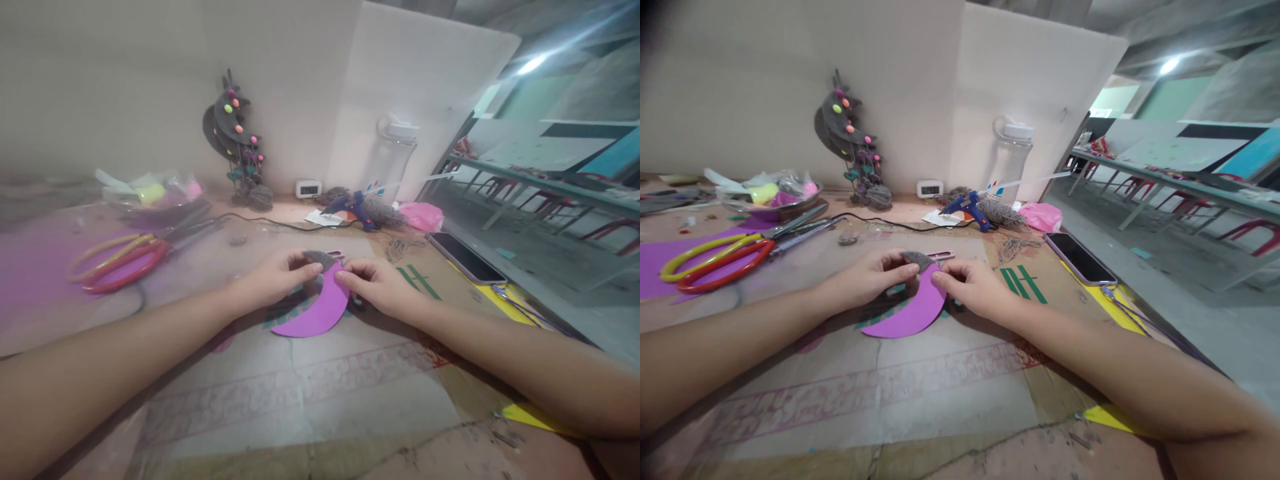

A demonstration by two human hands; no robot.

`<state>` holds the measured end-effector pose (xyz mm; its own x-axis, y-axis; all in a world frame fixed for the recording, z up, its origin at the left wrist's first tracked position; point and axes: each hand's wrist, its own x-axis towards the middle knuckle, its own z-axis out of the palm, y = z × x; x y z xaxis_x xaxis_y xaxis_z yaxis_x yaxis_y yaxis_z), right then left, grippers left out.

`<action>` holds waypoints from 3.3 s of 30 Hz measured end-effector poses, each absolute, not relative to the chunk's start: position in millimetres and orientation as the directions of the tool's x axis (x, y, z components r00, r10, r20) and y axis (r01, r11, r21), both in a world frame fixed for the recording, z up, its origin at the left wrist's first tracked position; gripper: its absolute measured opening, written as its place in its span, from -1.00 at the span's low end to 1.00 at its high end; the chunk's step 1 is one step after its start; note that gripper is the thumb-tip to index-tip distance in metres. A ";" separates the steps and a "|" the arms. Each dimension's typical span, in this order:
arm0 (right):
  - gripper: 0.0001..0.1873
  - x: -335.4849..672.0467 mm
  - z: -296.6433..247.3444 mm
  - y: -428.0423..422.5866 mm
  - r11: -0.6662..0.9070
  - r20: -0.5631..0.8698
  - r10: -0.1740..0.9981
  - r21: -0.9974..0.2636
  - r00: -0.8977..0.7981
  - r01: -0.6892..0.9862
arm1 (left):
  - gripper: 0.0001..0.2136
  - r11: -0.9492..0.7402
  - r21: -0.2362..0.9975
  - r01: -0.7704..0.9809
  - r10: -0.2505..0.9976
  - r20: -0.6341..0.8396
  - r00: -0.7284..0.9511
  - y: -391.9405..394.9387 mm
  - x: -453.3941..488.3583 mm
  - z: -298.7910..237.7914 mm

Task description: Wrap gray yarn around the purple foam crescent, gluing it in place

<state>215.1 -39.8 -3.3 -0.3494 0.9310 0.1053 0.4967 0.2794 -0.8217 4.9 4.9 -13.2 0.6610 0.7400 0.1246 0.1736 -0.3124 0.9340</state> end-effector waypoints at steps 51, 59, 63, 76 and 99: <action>-0.68 229.4 2.8 27.3 0.699 0.291 0.709 -0.174 -0.642 0.694 | -0.67 -0.311 0.891 0.330 0.796 0.055 0.603 -3.4 4.6 -8.3; -0.70 209.7 -5.7 43.0 0.736 0.229 0.628 0.135 -0.744 0.663 | -0.69 -0.259 0.915 0.308 0.808 0.031 0.588 -1.5 5.5 -8.8; -0.59 220.9 -1.6 45.7 0.599 0.355 0.764 -0.083 -0.538 0.796 | -0.68 -0.228 0.908 0.352 0.821 -0.015 0.571 -0.3 4.6 -10.1; -0.58 248.7 1.5 -30.0 0.655 0.572 0.698 -0.269 -0.431 0.706 | -0.66 -0.179 0.922 0.345 0.823 -0.051 0.565 -3.0 4.7 -8.4; -0.70 241.3 -3.1 -38.9 0.782 0.521 0.461 0.144 -0.718 0.606 | -0.65 -0.307 0.850 0.428 0.826 0.014 0.564 -3.3 6.3 -8.7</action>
<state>241.3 -38.9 -3.1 -0.7184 0.4611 0.5208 0.6062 0.7823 0.1436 6.3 -3.3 -8.7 0.5640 0.8257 0.0138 0.4282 -0.3068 0.8500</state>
